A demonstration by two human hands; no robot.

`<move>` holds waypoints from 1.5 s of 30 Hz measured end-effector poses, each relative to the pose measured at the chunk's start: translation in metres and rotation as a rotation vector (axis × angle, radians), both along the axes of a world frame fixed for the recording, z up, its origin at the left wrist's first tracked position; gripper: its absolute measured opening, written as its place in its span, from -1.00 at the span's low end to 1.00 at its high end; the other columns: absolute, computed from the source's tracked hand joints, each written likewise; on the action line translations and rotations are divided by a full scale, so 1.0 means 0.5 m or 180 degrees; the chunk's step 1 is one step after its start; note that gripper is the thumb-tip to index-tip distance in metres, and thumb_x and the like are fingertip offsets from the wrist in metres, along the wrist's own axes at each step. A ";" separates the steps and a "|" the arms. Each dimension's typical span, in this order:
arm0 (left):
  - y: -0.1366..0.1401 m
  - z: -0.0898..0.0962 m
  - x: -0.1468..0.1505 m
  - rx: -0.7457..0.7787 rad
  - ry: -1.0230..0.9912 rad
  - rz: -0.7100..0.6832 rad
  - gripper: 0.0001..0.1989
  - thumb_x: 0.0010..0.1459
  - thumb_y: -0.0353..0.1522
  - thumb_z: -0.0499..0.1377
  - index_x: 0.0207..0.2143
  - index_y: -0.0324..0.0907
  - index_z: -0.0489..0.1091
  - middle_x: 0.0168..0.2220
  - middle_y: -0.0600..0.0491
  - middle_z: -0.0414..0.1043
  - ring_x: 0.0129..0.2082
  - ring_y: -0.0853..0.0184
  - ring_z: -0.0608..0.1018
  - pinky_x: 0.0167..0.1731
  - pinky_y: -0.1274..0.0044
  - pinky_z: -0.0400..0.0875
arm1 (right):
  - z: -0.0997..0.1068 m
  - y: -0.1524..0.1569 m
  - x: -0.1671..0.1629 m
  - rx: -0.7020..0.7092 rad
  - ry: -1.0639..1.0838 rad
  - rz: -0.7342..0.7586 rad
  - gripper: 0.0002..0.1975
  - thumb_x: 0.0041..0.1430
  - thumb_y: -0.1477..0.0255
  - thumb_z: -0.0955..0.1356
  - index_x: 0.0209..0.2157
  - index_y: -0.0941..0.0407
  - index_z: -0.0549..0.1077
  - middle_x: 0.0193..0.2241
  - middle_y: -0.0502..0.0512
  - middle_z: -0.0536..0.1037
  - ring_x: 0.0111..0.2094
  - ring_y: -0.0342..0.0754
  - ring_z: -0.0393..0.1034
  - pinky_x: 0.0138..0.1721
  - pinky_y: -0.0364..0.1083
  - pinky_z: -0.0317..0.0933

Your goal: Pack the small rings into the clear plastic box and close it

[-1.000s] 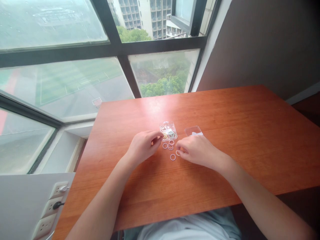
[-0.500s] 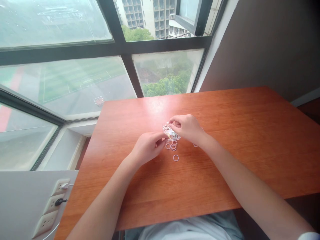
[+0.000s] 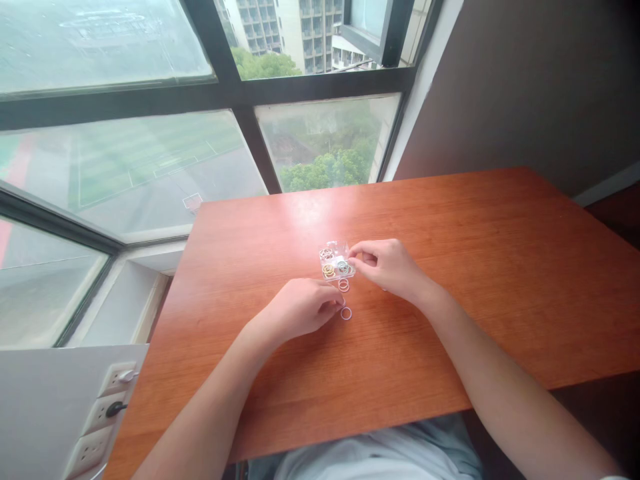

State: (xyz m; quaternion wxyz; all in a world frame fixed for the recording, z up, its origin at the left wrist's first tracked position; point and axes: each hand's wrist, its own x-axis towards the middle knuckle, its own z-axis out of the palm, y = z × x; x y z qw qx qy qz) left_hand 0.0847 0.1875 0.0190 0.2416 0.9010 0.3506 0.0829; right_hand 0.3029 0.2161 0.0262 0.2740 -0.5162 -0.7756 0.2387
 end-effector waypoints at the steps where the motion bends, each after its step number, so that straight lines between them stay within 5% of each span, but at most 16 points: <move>1: 0.000 0.003 -0.001 -0.0048 -0.0006 -0.0038 -0.82 0.21 -0.42 0.08 -0.32 -0.07 0.49 -0.37 0.13 0.54 -0.43 0.42 0.51 -0.44 0.62 0.23 | 0.001 0.000 0.001 -0.0028 -0.0011 0.0026 -0.87 0.15 0.42 0.34 -0.35 0.12 0.56 -0.65 -0.11 0.32 -0.58 -0.23 0.14 -0.48 -0.18 -0.02; 11: 0.006 -0.003 -0.005 0.0299 -0.0014 0.0400 -0.76 0.24 -0.41 0.06 -0.10 -0.03 0.44 -0.33 0.14 0.58 -0.44 0.42 0.54 -0.48 0.61 0.21 | 0.003 -0.058 0.005 -0.0411 -0.0537 0.0726 -0.78 0.20 0.45 0.31 -0.23 -0.02 0.60 -0.42 -0.04 0.61 -0.45 -0.16 0.40 -0.43 -0.18 0.02; 21: 0.002 -0.012 0.001 0.0402 0.0159 0.0405 -0.71 0.26 -0.40 0.05 0.00 -0.02 0.38 -0.27 0.13 0.59 -0.36 0.36 0.59 -0.44 0.58 0.27 | -0.001 -0.059 0.014 -0.0493 -0.0864 0.0793 -0.75 0.17 0.51 0.29 -0.34 -0.01 0.60 -0.45 -0.03 0.62 -0.44 -0.12 0.42 -0.42 -0.17 0.05; 31: -0.004 0.008 0.030 0.0823 0.0925 0.0189 -0.79 0.30 -0.36 0.01 -0.37 -0.14 0.38 -0.36 0.10 0.53 -0.37 0.31 0.56 -0.54 0.53 0.17 | -0.007 -0.043 0.031 -0.0237 -0.0421 0.0459 -0.84 0.07 0.54 0.30 -0.42 0.11 0.53 -0.59 -0.06 0.48 -0.55 -0.21 0.25 -0.39 -0.19 0.04; 39: -0.011 0.012 0.032 0.0709 0.1109 0.0156 -0.78 0.31 -0.32 -0.01 -0.37 -0.17 0.34 -0.41 0.07 0.51 -0.46 0.31 0.53 -0.60 0.52 0.07 | -0.010 -0.043 0.022 -0.0265 -0.0381 0.0495 -0.84 0.07 0.56 0.31 -0.42 0.12 0.53 -0.58 -0.04 0.48 -0.53 -0.19 0.26 -0.43 -0.19 0.02; 45: 0.000 -0.013 0.022 0.0786 0.0446 0.0316 -0.86 0.27 -0.35 0.04 -0.29 -0.13 0.38 -0.42 0.12 0.51 -0.45 0.40 0.52 -0.54 0.59 0.12 | -0.012 -0.042 0.022 -0.0253 -0.0335 0.0464 -0.86 0.07 0.55 0.31 -0.43 0.12 0.53 -0.60 -0.07 0.46 -0.54 -0.20 0.25 -0.43 -0.19 0.03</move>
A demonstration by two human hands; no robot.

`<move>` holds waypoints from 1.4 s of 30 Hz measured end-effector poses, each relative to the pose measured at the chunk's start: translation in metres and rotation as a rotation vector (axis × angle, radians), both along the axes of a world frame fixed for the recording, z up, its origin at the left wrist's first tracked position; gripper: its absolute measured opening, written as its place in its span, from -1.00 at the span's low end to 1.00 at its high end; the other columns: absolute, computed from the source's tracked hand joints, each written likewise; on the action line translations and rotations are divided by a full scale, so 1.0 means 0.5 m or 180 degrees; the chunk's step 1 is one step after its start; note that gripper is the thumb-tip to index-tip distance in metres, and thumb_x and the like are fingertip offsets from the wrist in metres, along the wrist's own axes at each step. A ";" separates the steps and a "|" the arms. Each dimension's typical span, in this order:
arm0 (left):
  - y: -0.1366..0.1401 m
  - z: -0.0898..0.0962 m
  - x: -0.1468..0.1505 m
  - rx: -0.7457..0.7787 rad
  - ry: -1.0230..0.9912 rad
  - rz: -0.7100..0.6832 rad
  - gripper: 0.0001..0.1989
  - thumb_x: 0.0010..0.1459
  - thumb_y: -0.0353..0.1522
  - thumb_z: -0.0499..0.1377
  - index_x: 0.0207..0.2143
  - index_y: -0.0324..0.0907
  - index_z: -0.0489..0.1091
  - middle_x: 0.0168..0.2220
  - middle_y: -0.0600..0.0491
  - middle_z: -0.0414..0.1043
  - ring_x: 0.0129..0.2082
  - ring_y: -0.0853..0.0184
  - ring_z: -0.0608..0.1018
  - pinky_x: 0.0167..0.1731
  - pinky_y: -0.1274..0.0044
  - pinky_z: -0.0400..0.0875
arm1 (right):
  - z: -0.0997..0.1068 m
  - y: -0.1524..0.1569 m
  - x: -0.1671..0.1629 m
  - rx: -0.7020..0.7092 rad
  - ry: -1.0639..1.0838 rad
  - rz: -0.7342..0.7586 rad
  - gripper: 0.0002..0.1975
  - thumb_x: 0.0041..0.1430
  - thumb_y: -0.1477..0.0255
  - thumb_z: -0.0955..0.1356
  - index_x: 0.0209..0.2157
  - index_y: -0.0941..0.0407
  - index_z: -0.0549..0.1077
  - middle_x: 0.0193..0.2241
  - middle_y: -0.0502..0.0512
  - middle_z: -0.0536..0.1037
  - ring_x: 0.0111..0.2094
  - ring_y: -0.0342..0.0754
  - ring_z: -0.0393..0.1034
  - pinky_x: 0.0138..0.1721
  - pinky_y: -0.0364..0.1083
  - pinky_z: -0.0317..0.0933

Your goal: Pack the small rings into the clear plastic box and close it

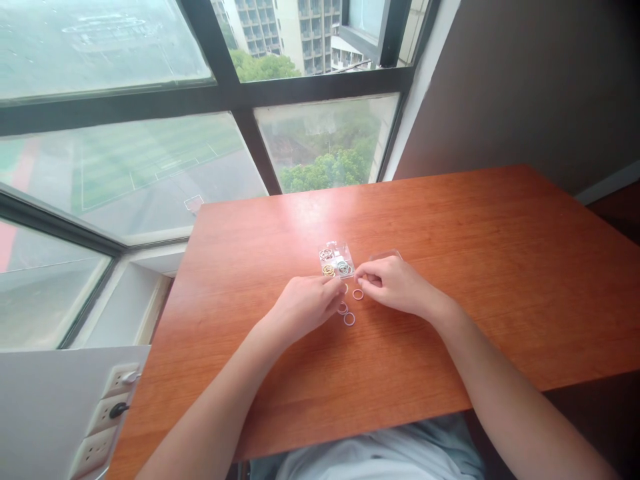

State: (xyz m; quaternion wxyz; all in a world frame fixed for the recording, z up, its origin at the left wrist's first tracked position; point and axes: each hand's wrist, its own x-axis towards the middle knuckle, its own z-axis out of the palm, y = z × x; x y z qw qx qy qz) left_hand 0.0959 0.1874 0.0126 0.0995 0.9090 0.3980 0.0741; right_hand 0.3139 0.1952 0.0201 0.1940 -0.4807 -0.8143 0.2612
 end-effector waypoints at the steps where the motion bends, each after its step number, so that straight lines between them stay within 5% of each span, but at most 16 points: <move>1: 0.005 -0.002 -0.002 0.0050 -0.0195 0.0093 -0.85 0.27 -0.35 0.03 -0.28 -0.12 0.39 -0.42 0.13 0.51 -0.46 0.42 0.50 -0.53 0.60 0.14 | 0.000 0.000 0.000 -0.0007 -0.0007 -0.0005 -0.86 0.08 0.55 0.31 -0.42 0.11 0.53 -0.60 -0.07 0.47 -0.54 -0.20 0.25 -0.42 -0.19 0.04; 6: 0.043 -0.002 -0.012 0.0234 -0.1011 0.0651 -0.89 0.20 -0.38 0.08 -0.30 -0.15 0.41 -0.47 0.14 0.47 -0.53 0.48 0.41 -0.47 0.63 0.21 | 0.004 -0.002 -0.004 -0.0115 -0.0115 -0.0037 -0.84 0.10 0.53 0.31 -0.39 0.10 0.55 -0.56 -0.04 0.51 -0.50 -0.17 0.29 -0.41 -0.18 0.04; 10: 0.076 0.006 -0.014 0.0262 -0.1049 0.0936 -0.87 0.19 -0.34 0.10 -0.32 -0.17 0.43 -0.53 0.14 0.44 -0.56 0.48 0.38 -0.49 0.62 0.19 | 0.005 -0.003 -0.006 -0.0162 -0.0141 -0.0020 -0.84 0.11 0.53 0.31 -0.38 0.10 0.55 -0.54 -0.03 0.52 -0.49 -0.16 0.31 -0.41 -0.18 0.04; 21: 0.117 0.016 -0.022 -0.0195 -0.0699 0.0848 -0.86 0.13 -0.38 0.12 -0.37 -0.18 0.48 -0.57 0.12 0.41 -0.61 0.48 0.31 -0.52 0.60 0.15 | 0.011 -0.002 -0.001 -0.0117 -0.0137 -0.0017 -0.81 0.12 0.55 0.30 -0.39 0.11 0.56 -0.54 -0.02 0.51 -0.49 -0.17 0.30 -0.39 -0.17 0.07; 31: 0.069 0.051 -0.029 -0.0104 -0.1006 0.0677 -0.87 0.17 -0.37 0.11 -0.33 -0.17 0.45 -0.59 0.17 0.37 -0.61 0.51 0.31 -0.53 0.63 0.17 | 0.002 -0.001 0.002 -0.0060 -0.0237 -0.0042 -0.82 0.13 0.53 0.31 -0.38 0.09 0.57 -0.53 -0.03 0.53 -0.49 -0.18 0.32 -0.31 -0.16 0.10; 42: 0.013 0.021 -0.038 -0.0475 -0.0453 0.0423 -0.89 0.21 -0.34 0.11 -0.32 -0.10 0.43 -0.48 0.15 0.48 -0.54 0.45 0.42 -0.51 0.63 0.17 | 0.009 -0.002 0.007 -0.0017 -0.0519 -0.0049 -0.83 0.20 0.44 0.30 -0.36 0.05 0.56 -0.48 -0.02 0.56 -0.43 -0.13 0.38 -0.32 -0.16 0.11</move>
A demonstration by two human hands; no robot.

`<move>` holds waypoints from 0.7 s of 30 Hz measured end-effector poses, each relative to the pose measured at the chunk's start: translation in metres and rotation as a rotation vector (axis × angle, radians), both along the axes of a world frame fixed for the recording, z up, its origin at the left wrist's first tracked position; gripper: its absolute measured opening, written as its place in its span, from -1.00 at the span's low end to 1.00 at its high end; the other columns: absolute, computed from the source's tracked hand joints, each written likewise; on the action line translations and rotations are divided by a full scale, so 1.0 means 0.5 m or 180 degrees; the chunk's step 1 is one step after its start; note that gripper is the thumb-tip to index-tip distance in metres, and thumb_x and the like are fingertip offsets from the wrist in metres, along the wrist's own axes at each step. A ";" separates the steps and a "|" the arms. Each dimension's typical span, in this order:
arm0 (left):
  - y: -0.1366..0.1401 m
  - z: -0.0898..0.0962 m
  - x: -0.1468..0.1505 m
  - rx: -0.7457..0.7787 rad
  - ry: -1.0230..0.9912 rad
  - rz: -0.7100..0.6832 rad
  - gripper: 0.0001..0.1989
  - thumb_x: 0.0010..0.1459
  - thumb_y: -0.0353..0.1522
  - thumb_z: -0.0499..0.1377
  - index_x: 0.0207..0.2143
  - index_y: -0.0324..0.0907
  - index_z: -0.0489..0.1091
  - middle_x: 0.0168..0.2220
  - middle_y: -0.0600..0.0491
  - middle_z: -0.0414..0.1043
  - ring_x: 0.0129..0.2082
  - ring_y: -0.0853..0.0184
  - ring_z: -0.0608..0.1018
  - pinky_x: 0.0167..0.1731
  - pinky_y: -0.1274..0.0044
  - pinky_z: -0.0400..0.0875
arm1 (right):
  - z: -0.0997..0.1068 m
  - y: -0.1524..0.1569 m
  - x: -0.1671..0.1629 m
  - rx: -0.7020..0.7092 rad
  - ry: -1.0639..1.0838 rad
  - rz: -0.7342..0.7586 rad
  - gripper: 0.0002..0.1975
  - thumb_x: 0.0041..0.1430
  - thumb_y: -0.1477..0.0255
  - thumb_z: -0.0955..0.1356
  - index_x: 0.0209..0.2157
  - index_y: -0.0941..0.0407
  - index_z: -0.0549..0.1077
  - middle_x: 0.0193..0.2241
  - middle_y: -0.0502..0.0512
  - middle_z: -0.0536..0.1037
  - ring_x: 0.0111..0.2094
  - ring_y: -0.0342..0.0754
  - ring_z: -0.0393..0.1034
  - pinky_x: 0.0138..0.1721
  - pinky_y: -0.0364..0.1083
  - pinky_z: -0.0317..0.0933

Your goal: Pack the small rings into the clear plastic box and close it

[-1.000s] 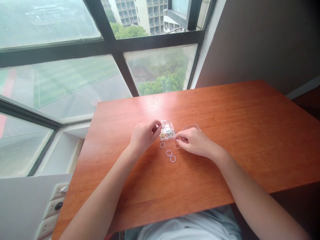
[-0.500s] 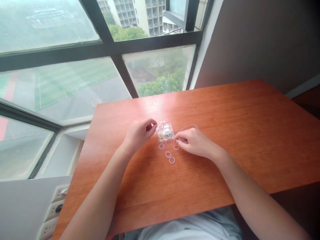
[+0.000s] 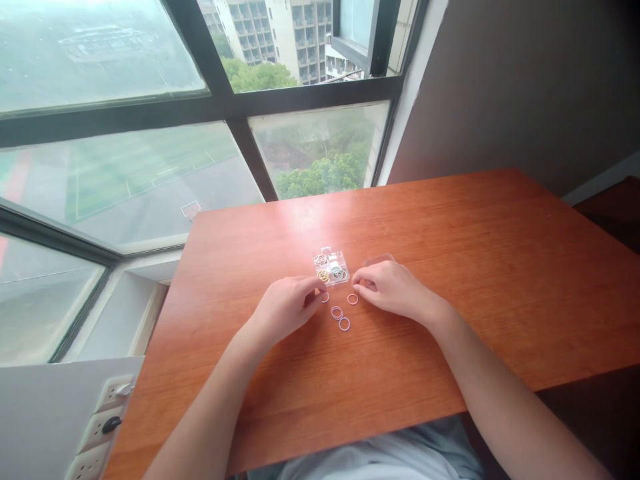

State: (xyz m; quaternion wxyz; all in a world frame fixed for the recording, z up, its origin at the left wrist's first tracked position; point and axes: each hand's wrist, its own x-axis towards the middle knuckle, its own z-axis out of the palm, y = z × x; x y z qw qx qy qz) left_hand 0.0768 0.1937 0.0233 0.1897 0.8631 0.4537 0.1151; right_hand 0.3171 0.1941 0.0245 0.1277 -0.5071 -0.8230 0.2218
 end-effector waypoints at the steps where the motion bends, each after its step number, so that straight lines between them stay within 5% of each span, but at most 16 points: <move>1: 0.000 -0.001 0.000 -0.0007 0.0022 -0.0012 -0.89 0.21 -0.34 0.11 -0.32 -0.10 0.43 -0.48 0.15 0.48 -0.53 0.45 0.42 -0.50 0.63 0.17 | 0.000 0.000 0.000 -0.0011 -0.0008 0.0003 -0.84 0.20 0.44 0.31 -0.35 0.05 0.56 -0.47 -0.01 0.57 -0.42 -0.13 0.39 -0.33 -0.16 0.11; 14: 0.001 0.011 -0.009 0.0047 0.0133 0.0001 -0.84 0.23 -0.31 0.07 -0.32 -0.10 0.44 -0.46 0.11 0.52 -0.56 0.42 0.43 -0.52 0.60 0.14 | 0.001 -0.014 -0.030 0.0055 -0.0840 0.0156 -0.83 0.16 0.42 0.33 -0.51 0.07 0.48 -0.48 0.03 0.58 -0.45 -0.06 0.41 -0.42 -0.12 -0.02; 21: 0.002 0.004 -0.013 -0.0171 0.0193 0.0010 -0.82 0.24 -0.29 0.06 -0.30 -0.06 0.46 -0.49 0.13 0.51 -0.55 0.41 0.45 -0.53 0.60 0.14 | -0.002 -0.014 -0.030 0.0102 -0.0500 0.0231 -0.83 0.13 0.43 0.34 -0.54 0.08 0.45 -0.54 -0.03 0.54 -0.50 -0.13 0.35 -0.43 -0.13 -0.04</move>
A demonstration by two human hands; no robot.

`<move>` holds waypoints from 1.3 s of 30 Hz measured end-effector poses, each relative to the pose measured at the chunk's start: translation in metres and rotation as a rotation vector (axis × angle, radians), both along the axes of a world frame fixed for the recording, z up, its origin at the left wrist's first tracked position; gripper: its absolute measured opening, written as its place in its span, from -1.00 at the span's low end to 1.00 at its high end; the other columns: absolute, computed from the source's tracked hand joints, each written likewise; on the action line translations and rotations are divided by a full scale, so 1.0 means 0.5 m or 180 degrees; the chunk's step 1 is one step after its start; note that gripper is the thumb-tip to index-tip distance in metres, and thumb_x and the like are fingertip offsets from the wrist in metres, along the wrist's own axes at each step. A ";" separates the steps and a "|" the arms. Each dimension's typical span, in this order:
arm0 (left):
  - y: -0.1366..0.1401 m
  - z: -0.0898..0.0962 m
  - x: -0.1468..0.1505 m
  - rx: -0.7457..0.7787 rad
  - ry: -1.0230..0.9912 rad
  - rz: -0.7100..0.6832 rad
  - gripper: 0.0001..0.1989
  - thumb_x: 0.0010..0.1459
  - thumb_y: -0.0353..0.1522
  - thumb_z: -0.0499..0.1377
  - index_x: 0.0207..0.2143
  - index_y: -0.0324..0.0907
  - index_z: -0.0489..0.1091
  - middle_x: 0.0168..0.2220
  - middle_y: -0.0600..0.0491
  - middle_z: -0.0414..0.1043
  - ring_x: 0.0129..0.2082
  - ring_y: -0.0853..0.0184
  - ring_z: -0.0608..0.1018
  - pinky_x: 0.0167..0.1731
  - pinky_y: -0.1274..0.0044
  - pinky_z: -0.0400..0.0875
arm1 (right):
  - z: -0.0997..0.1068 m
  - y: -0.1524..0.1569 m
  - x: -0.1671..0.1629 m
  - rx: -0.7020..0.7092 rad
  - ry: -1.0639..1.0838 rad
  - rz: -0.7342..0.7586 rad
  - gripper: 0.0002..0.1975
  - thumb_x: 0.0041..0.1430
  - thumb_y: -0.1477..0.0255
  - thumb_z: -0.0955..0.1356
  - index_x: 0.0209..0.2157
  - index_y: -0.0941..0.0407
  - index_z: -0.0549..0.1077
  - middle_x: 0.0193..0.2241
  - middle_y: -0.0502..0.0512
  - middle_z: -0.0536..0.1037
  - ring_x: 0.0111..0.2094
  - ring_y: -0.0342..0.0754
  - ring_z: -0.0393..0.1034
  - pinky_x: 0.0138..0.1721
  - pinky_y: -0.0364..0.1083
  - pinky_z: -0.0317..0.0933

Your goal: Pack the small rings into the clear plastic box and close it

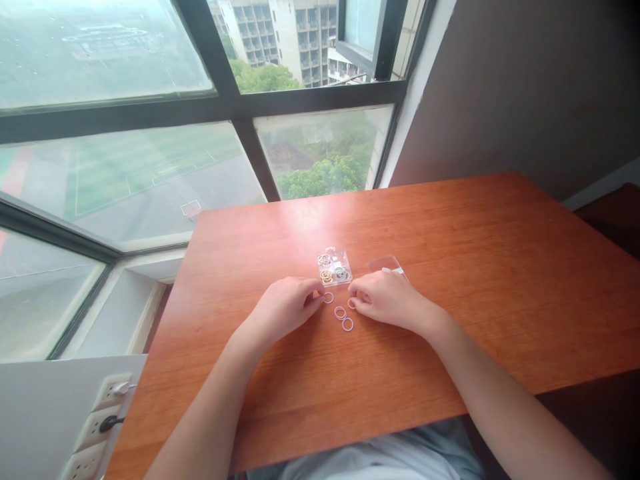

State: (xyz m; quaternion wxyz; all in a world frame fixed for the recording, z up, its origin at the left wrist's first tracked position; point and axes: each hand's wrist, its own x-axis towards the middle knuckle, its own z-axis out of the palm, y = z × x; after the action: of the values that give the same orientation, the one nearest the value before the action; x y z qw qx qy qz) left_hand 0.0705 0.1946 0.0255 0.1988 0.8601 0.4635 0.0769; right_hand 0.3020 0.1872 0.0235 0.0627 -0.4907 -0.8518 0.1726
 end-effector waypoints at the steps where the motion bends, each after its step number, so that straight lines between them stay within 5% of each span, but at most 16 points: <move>1: -0.001 -0.001 0.000 -0.0003 0.0004 0.0005 -0.82 0.24 -0.29 0.07 -0.30 -0.06 0.46 -0.48 0.13 0.51 -0.55 0.41 0.45 -0.53 0.60 0.14 | 0.001 0.001 0.002 -0.0020 0.0107 -0.0027 -0.85 0.13 0.42 0.34 -0.51 0.07 0.46 -0.54 -0.04 0.54 -0.49 -0.13 0.35 -0.44 -0.14 -0.04; 18: -0.009 0.008 0.008 -0.0014 0.0152 0.0046 -0.87 0.22 -0.31 0.06 -0.30 -0.06 0.41 -0.51 0.16 0.46 -0.55 0.41 0.41 -0.53 0.59 0.06 | 0.016 0.102 -0.032 0.0398 0.0665 -0.1041 -0.88 0.08 0.33 0.37 -0.39 0.04 0.55 -0.54 -0.07 0.52 -0.49 -0.15 0.33 -0.50 -0.16 -0.04; 39: -0.014 -0.002 0.015 -0.0100 0.0087 -0.0082 -0.85 0.17 -0.39 0.09 -0.27 -0.03 0.43 -0.43 0.19 0.52 -0.48 0.39 0.49 -0.49 0.59 0.13 | -0.011 0.073 0.012 0.0287 0.1122 -0.0900 -0.88 0.09 0.41 0.34 -0.41 0.09 0.54 -0.65 -0.10 0.41 -0.58 -0.19 0.24 -0.48 -0.17 0.03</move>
State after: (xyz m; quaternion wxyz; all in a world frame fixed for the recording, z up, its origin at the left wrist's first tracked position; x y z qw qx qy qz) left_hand 0.0779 0.1875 0.0244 0.2069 0.8637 0.4561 0.0552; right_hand 0.3081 0.2239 0.0178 0.2560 -0.5642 -0.7573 0.2068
